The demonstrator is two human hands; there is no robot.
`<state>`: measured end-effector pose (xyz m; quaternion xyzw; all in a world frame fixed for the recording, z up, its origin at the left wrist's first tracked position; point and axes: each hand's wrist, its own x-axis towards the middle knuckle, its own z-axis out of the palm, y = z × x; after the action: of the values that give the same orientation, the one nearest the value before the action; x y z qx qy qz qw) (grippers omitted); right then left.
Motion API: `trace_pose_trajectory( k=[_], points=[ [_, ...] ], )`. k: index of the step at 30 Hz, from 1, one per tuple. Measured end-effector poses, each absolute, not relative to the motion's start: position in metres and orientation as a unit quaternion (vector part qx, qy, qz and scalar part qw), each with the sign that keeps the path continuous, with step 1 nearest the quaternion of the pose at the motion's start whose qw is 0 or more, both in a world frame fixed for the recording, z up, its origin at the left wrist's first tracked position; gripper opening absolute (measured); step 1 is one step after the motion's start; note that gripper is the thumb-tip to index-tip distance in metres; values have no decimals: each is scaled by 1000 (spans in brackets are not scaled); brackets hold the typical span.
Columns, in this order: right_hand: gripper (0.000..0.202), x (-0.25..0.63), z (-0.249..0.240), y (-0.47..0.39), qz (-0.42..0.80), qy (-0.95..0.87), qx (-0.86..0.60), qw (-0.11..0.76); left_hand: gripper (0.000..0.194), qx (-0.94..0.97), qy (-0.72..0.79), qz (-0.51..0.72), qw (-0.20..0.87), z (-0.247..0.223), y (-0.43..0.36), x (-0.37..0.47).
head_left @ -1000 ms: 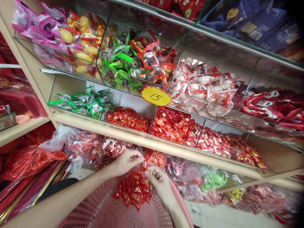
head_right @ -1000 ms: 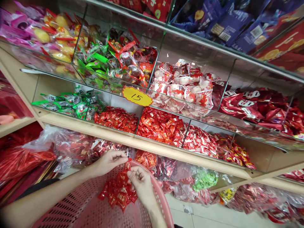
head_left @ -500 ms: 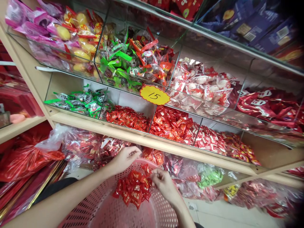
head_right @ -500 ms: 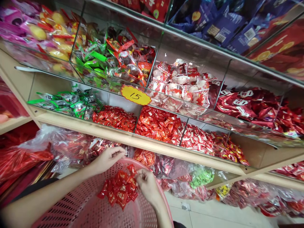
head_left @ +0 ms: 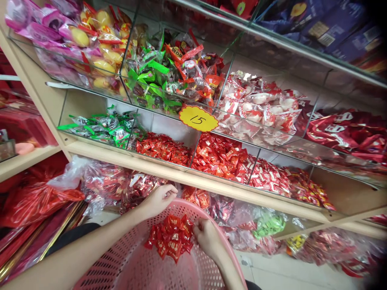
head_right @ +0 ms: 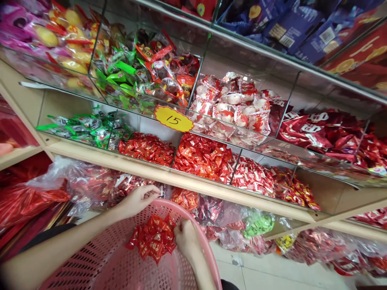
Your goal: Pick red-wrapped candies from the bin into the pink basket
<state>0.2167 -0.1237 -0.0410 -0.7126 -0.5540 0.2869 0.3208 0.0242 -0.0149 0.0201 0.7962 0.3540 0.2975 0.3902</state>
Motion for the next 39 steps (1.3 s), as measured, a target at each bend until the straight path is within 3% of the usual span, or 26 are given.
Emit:
trace_pose_trajectory(
  k=[10,15,20,25,30,34,39],
  points=[
    [27,212,-50,-118,280,-557,-708,330,20,830,365,269,325,11,-17,19],
    [30,213,-38,-118,255,-569,-715,316,22,829,360,251,347,7,-13,22],
    [33,227,5,-113,218,-573,-715,335,22,834,352,239,352,3,-11,25],
    [31,257,84,-83,47,-581,-735,345,21,840,354,226,343,3,-12,25],
    [38,262,137,-35,-131,-550,-784,254,21,839,360,232,337,2,-12,24],
    [50,254,142,-8,-114,-501,-842,164,22,837,369,235,328,2,-14,21],
    [46,259,141,2,-83,-476,-858,173,19,835,385,241,311,2,-16,17]
  ],
)
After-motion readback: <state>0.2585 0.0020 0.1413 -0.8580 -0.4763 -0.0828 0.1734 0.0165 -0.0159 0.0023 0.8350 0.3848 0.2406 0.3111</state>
